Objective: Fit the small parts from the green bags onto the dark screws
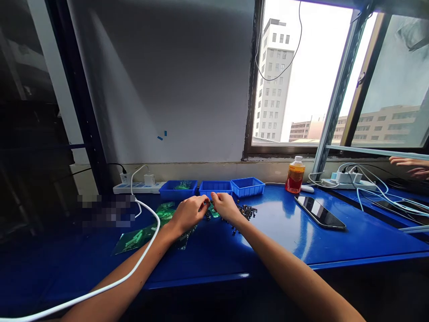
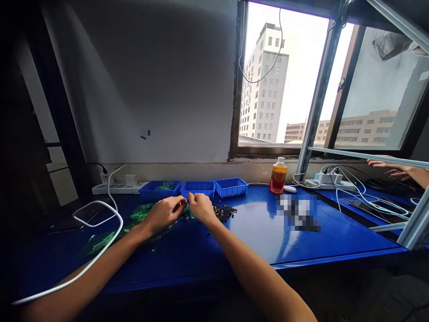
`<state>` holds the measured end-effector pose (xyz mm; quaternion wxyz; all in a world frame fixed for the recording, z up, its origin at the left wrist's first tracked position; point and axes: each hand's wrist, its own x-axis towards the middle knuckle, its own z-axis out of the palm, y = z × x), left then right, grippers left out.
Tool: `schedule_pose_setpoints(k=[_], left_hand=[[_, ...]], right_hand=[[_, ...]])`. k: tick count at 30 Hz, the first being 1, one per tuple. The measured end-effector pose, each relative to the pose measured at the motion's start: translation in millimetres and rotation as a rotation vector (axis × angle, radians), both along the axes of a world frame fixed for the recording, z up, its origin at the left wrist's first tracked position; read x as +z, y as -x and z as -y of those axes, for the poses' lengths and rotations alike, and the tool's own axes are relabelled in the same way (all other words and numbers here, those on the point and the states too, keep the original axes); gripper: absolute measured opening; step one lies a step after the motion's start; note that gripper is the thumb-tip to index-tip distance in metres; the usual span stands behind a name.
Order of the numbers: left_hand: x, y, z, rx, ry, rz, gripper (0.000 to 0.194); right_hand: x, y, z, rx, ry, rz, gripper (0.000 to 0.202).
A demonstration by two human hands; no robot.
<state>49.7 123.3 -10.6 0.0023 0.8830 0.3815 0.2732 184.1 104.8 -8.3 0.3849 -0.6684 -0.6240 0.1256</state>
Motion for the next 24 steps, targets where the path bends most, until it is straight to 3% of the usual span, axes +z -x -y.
schedule_pose_setpoints(k=[15,24], left_hand=[[-1.1,-1,-1,-0.02,0.057,-0.023,0.024],[1.2,4,-7,-0.078,0.139,0.041,0.026]], right_hand=[[1.4,2,6,-0.048,-0.011,0.252,0.037],[-0.1,3,12,0.052,-0.148,0.302,0.009]])
